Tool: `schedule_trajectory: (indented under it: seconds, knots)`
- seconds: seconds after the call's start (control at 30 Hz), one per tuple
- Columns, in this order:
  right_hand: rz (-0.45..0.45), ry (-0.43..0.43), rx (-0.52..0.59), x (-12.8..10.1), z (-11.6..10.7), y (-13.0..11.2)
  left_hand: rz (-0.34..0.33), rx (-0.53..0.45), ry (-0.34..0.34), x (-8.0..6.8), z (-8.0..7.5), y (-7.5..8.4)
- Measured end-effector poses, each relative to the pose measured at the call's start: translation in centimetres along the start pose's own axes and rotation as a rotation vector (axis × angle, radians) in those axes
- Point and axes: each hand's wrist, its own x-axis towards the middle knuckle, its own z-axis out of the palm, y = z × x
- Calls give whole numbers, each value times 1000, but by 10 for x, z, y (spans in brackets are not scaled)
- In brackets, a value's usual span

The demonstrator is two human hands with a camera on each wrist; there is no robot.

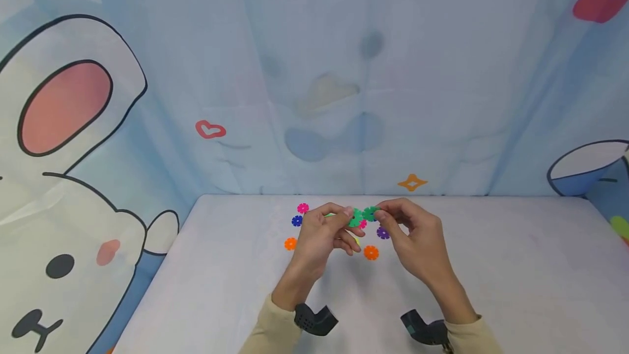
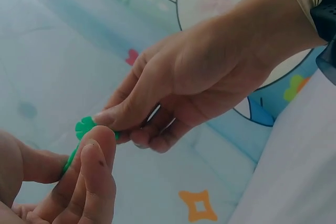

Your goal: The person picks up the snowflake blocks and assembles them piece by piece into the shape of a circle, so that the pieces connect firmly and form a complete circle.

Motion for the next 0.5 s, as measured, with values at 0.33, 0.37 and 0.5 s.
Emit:
schedule_trajectory:
  seconds: [0.33,0.37,0.5]
  knots:
    - [-159,102,-51,0,1,-6,66,-37,12,-7,12,1]
    - [-172,120,-71,-1,2,-6,72,-42,19,-8,13,1]
    - [-195,176,-142,-3,8,-9,96,-40,35,-9,15,1]
